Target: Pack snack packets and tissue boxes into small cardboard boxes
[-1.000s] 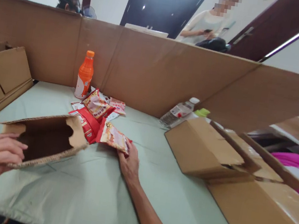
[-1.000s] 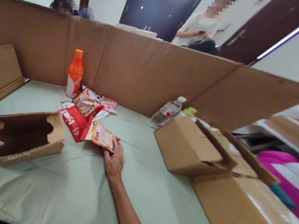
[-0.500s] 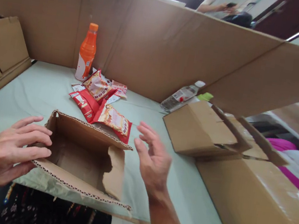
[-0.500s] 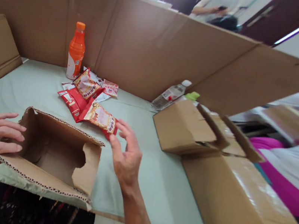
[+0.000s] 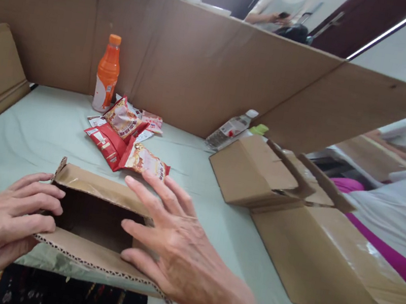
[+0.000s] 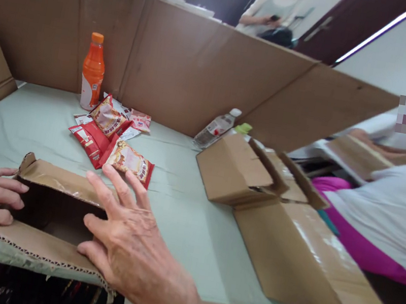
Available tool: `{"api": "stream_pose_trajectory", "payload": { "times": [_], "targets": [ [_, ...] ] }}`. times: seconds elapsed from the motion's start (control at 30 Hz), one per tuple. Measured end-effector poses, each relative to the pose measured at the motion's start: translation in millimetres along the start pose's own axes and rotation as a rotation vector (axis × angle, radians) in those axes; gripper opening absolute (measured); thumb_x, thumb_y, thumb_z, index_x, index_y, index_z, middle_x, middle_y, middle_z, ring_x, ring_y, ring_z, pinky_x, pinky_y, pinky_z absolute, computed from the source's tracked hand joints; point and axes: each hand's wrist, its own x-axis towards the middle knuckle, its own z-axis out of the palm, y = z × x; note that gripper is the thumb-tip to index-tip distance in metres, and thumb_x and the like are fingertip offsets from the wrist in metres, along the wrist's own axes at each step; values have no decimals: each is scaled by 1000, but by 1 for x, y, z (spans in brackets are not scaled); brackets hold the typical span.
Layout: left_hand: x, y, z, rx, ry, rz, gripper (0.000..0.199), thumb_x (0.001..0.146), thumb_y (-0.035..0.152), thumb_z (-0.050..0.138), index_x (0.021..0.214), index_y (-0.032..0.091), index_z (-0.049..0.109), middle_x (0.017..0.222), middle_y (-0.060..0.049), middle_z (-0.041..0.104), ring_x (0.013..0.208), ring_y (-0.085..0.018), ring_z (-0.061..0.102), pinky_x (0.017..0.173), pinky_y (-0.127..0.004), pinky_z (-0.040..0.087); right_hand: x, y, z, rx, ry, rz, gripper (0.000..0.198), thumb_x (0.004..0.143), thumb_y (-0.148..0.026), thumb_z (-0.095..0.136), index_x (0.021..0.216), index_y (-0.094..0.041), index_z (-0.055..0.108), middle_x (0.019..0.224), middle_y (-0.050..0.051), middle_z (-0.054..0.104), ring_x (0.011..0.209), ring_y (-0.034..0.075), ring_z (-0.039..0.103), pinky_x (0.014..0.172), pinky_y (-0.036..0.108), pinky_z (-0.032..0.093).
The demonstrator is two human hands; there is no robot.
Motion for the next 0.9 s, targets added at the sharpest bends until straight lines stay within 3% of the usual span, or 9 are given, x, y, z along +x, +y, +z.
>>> {"api": "stream_pose_trajectory", "payload": {
  "times": [0.13, 0.23, 0.37, 0.5, 0.7, 0.8, 0.9],
  "targets": [
    [4, -2, 7, -7, 19, -21, 35, 80, 2, 52, 104, 27, 62, 111, -3, 76, 121, -24, 67, 122, -47, 42, 0, 5, 10, -6, -51, 74, 19, 88, -39, 82, 81, -21, 82, 159, 13, 55, 157, 40, 35, 127, 67, 28],
    [4, 0, 10, 6, 30, -35, 33, 82, 3, 52, 101, 26, 63, 106, -2, 76, 117, -23, 69, 123, -46, 40, -14, 14, 10, -4, 14, 136, 25, 92, -38, 74, 73, -23, 79, 153, 11, 61, 153, 39, 42, 123, 69, 34],
    [3, 3, 7, 36, 37, -53, 30, 84, 3, 53, 100, 27, 63, 102, 0, 75, 112, -21, 70, 122, -43, 41, -47, 32, 4, -35, 198, 210, 29, 97, -34, 59, 78, -29, 80, 147, 6, 66, 145, 37, 52, 110, 65, 50],
    [7, 6, 7, 68, 57, -54, 29, 86, 3, 52, 99, 26, 62, 102, 1, 75, 114, -19, 70, 130, -44, 32, -60, 38, 2, -116, 227, 213, 28, 100, -31, 58, 85, -29, 82, 138, 8, 72, 135, 36, 61, 105, 61, 55],
    [15, 6, 6, 76, -4, -13, 34, 83, 2, 52, 104, 26, 63, 107, -1, 76, 124, -23, 67, 135, -52, 23, -37, 35, -1, 89, -10, 104, 23, 102, -32, 62, 112, -31, 82, 160, 8, 55, 149, 33, 49, 112, 55, 53],
    [14, 3, 4, 116, -33, 39, 43, 80, 2, 53, 113, 27, 66, 111, -1, 76, 124, -22, 67, 135, -52, 20, -26, 49, 4, 206, -76, 224, 49, 102, -42, 62, 148, -27, 63, 164, 12, 50, 151, 31, 47, 118, 53, 49],
    [11, 0, 3, 134, -25, 35, 48, 80, 3, 53, 118, 27, 68, 114, -2, 77, 125, -24, 67, 135, -55, 19, -22, 68, 13, 382, -63, 368, 67, 102, -55, 59, 161, -26, 48, 166, 12, 47, 154, 31, 44, 122, 55, 44]
  ]
}}
